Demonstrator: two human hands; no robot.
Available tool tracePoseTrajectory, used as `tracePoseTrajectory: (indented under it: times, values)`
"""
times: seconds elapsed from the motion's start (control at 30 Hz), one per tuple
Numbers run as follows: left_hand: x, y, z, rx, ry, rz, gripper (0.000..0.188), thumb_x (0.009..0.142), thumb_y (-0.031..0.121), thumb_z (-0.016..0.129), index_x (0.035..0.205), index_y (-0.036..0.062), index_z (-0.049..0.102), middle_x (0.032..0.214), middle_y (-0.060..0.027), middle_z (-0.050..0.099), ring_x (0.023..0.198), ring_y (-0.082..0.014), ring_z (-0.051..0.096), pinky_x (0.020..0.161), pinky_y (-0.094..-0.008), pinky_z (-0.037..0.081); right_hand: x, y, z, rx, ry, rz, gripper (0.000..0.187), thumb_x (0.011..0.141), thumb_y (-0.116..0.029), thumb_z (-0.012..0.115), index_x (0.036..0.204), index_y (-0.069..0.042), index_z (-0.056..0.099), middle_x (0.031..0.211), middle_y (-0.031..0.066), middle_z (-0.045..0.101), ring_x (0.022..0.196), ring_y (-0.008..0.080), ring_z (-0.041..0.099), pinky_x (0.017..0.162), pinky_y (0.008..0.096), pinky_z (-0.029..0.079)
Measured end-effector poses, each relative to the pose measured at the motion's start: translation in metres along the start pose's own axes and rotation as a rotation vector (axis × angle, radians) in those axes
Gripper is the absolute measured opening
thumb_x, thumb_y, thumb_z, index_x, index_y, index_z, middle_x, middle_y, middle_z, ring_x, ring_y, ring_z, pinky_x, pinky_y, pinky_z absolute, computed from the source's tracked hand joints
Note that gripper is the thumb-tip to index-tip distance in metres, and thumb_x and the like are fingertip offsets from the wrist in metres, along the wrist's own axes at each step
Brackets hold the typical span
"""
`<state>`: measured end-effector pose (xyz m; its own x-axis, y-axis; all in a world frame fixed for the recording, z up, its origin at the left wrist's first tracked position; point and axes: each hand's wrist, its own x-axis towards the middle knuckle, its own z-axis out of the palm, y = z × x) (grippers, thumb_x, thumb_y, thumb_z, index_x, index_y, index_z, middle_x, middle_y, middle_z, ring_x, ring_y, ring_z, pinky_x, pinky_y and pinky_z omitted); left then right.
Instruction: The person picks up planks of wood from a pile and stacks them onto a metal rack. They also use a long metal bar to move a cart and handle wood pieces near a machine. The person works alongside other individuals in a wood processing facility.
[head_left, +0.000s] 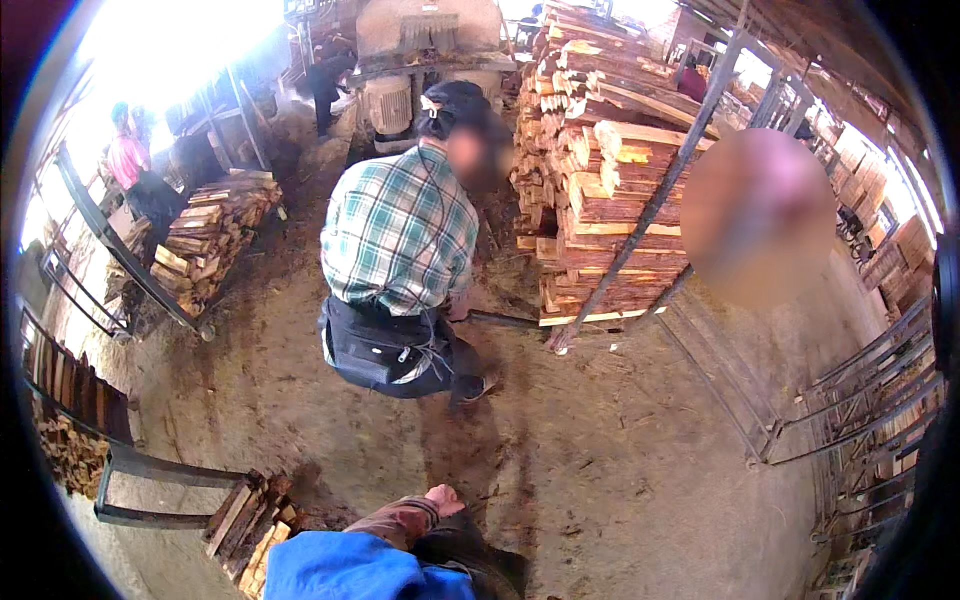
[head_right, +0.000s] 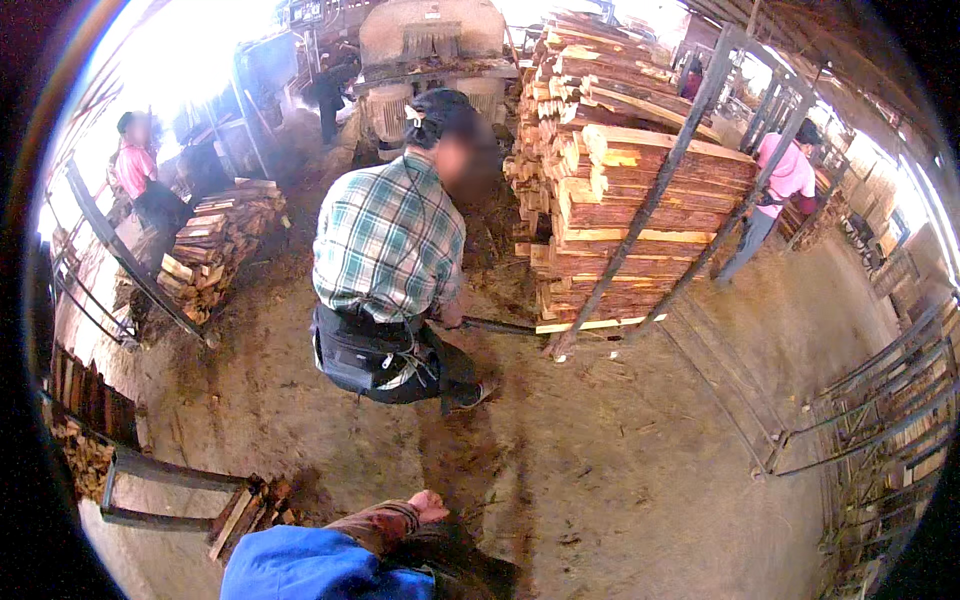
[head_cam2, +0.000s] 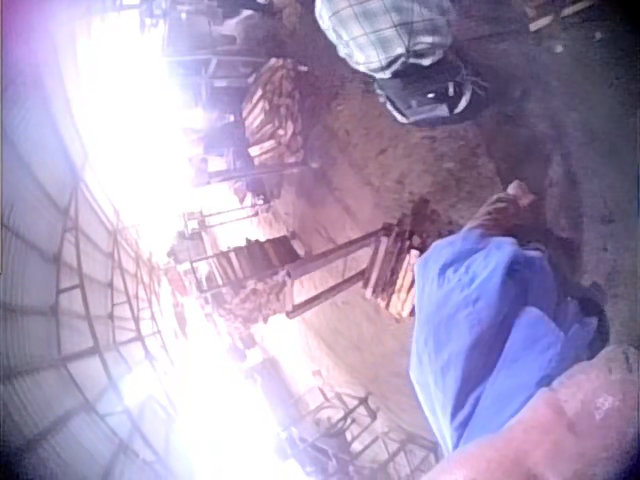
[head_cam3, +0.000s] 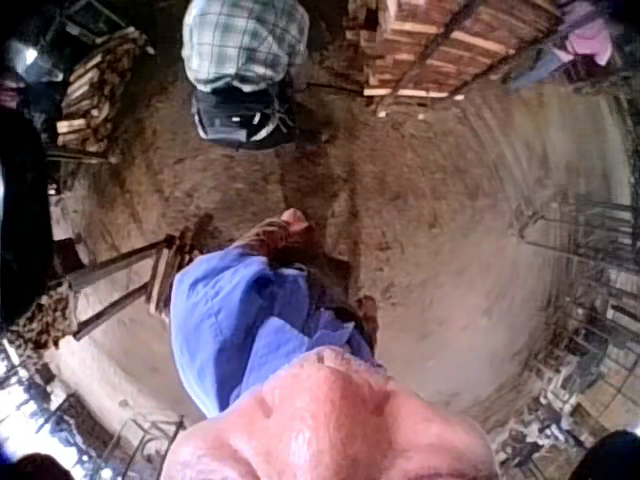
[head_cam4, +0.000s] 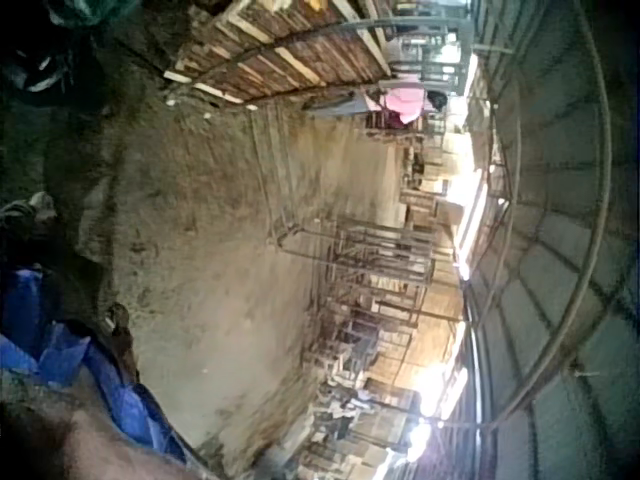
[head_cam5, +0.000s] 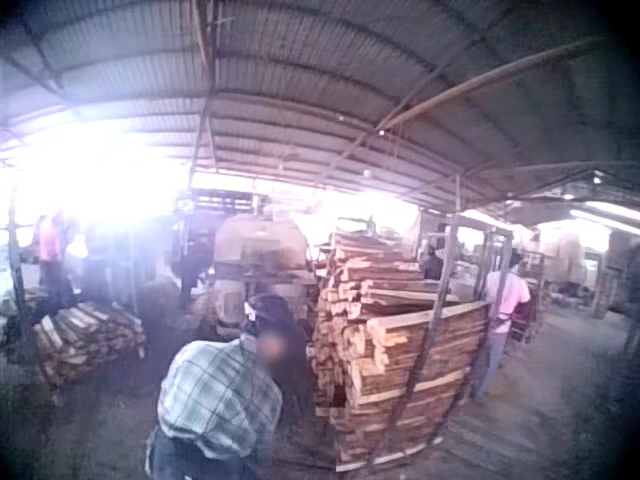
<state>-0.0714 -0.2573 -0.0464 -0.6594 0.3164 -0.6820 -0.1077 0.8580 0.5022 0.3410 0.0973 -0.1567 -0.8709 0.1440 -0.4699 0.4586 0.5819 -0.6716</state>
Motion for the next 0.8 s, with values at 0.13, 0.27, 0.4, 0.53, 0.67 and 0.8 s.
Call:
tracePoseTrajectory:
  times: [0.13,0.27,0.4,0.53,0.67,0.8]
  values:
    - [-0.021,-0.076,-0.007,-0.381,0.224,-0.008,0.035,0.064,0.040,0.063,0.063,0.0051,0.061,0.057,-0.0114,0.058,0.057,-0.0233,0.058,0.050,-0.0368,0.046,0.041,-0.106,-0.031,0.719,-0.077,0.604,0.030,0.081,-0.024,0.060,0.102,-0.002,0.060,0.085,0.0138,0.064,0.072,0.0281,0.063,0.065,0.0431,0.053]
    - [-0.047,-0.018,-0.055,-0.382,0.088,-0.086,0.034,0.063,0.039,0.067,0.061,0.0052,0.062,0.052,-0.0070,0.057,0.049,-0.0165,0.056,0.047,-0.0328,0.046,0.037,-0.111,-0.051,0.977,0.144,0.720,0.032,0.082,-0.014,0.057,0.110,0.002,0.056,0.085,0.0177,0.065,0.071,0.0270,0.065,0.064,0.0427,0.055]
    - [-0.096,-0.010,-0.071,-0.330,0.096,-0.242,0.026,0.076,0.027,0.064,0.069,0.0020,0.063,0.057,-0.0055,0.060,0.051,-0.0135,0.057,0.051,-0.0287,0.048,0.031,-0.215,-0.099,0.730,0.156,0.701,0.021,0.081,-0.014,0.059,0.095,0.003,0.061,0.072,0.0123,0.064,0.061,0.0236,0.063,0.055,0.0376,0.054]
    - [-0.112,-0.013,-0.059,-0.247,0.061,-0.244,0.031,0.074,0.032,0.063,0.064,0.0026,0.066,0.060,-0.0074,0.063,0.055,-0.0141,0.060,0.053,-0.0302,0.049,0.030,-0.220,-0.111,0.840,0.100,0.709,0.022,0.082,-0.010,0.057,0.101,0.002,0.057,0.082,0.0135,0.065,0.066,0.0239,0.065,0.058,0.0381,0.056]
    - [-0.141,-0.022,-0.037,-0.381,0.073,-0.227,0.027,0.066,0.031,0.063,0.062,0.0054,0.068,0.057,-0.0060,0.063,0.053,-0.0146,0.061,0.054,-0.0292,0.049,0.030,-0.209,-0.100,0.855,0.083,0.715,0.018,0.083,-0.012,0.058,0.098,-0.001,0.058,0.080,0.0119,0.065,0.064,0.0227,0.065,0.056,0.0372,0.055]
    - [-0.168,-0.007,-0.024,-0.357,0.043,-0.241,0.028,0.066,0.032,0.065,0.062,0.0047,0.068,0.058,-0.0058,0.064,0.056,-0.0143,0.062,0.056,-0.0288,0.049,0.020,-0.199,-0.089,0.805,0.072,0.732,0.022,0.082,-0.018,0.063,0.101,-0.008,0.057,0.077,0.0058,0.063,0.060,0.0187,0.062,0.057,0.0380,0.054]
